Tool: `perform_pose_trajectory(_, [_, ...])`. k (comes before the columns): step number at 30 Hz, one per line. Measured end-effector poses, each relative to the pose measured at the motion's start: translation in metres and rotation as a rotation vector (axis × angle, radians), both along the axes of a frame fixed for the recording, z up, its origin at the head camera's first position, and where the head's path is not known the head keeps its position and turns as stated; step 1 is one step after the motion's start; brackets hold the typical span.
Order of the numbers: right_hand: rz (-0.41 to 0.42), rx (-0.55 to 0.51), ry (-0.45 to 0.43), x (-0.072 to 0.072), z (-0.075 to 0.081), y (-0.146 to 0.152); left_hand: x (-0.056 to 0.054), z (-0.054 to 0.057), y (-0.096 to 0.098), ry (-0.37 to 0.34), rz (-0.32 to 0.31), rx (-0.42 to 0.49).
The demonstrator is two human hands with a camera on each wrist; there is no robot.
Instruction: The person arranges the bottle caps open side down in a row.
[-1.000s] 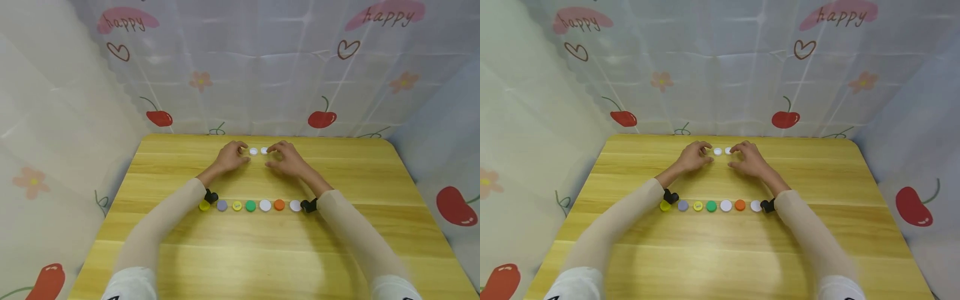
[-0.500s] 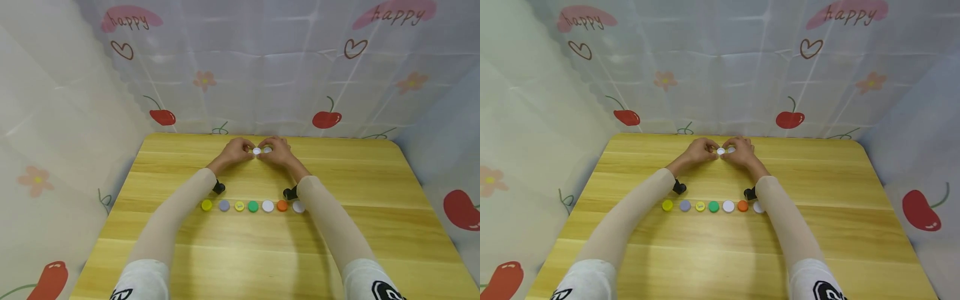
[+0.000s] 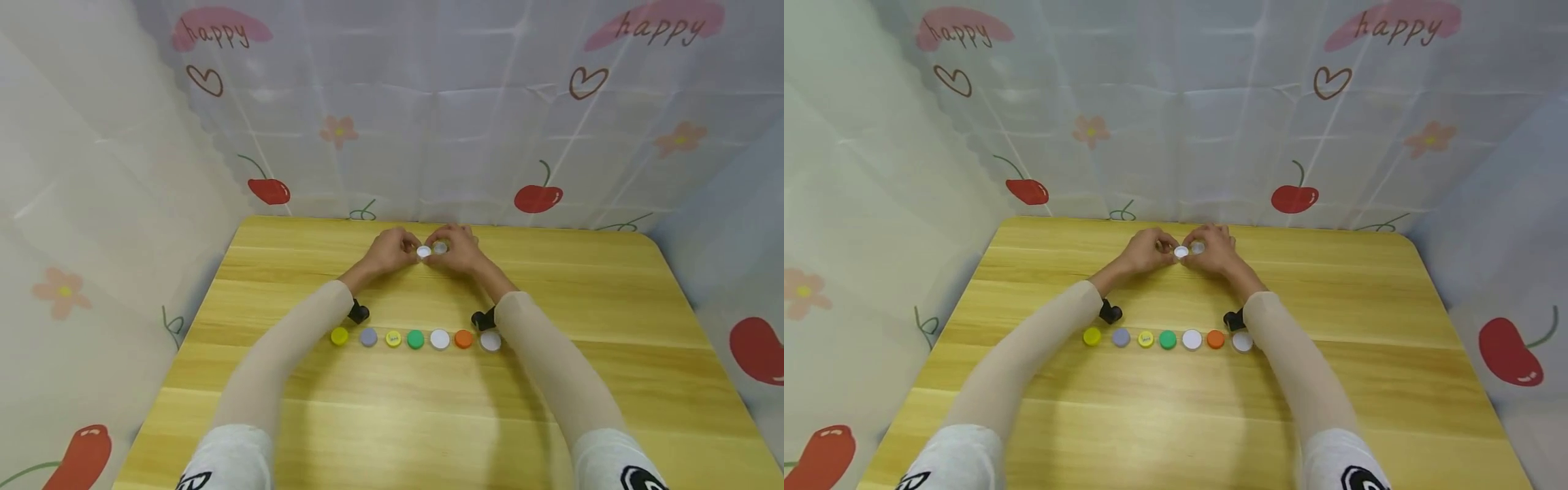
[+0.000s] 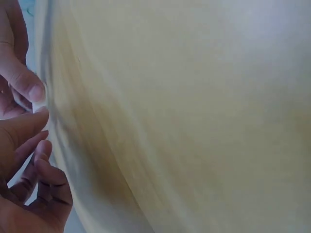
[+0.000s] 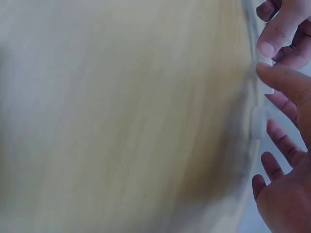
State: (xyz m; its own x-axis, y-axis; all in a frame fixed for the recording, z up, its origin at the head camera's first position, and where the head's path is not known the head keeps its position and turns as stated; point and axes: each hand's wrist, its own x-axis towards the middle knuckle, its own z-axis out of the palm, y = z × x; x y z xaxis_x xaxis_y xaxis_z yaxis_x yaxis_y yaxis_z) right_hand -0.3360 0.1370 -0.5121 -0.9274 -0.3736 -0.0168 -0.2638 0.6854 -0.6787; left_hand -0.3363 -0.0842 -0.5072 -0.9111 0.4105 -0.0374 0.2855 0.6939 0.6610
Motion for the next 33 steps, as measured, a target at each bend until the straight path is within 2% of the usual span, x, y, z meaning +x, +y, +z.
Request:
perform_pose_trajectory(4, [0.074,0.01,0.051,0.009,0.009,0.008,0.013,0.003,-0.004,0.047,-0.045,0.043])
perform_pose_trajectory(8, [0.133,-0.045,0.112,0.029,0.02,0.019,0.031,0.011,-0.005,0.128,-0.113,0.096])
perform_pose_trajectory(11, [0.164,-0.111,0.165,0.049,0.024,0.024,0.051,0.015,-0.007,0.175,-0.144,0.14])
perform_pose_trajectory(17, [0.222,-0.194,0.254,0.092,0.027,0.029,0.097,0.016,-0.012,0.212,-0.152,0.25])
perform_pose_trajectory(22, [0.242,-0.223,0.295,0.119,0.027,0.029,0.124,0.016,-0.013,0.232,-0.183,0.316])
perform_pose_trajectory(24, [0.244,-0.23,0.309,0.126,0.027,0.029,0.13,0.016,-0.014,0.193,-0.186,0.354])
perform_pose_trajectory(26, [0.246,-0.239,0.317,0.131,0.027,0.029,0.133,0.016,-0.014,0.092,-0.179,0.415])
perform_pose_trajectory(30, [0.246,-0.276,0.324,0.138,0.028,0.029,0.135,0.018,-0.016,-0.213,-0.122,0.554])
perform_pose_trajectory(33, [0.255,-0.296,0.348,0.142,0.028,0.029,0.133,0.019,-0.017,-0.414,-0.075,0.605])
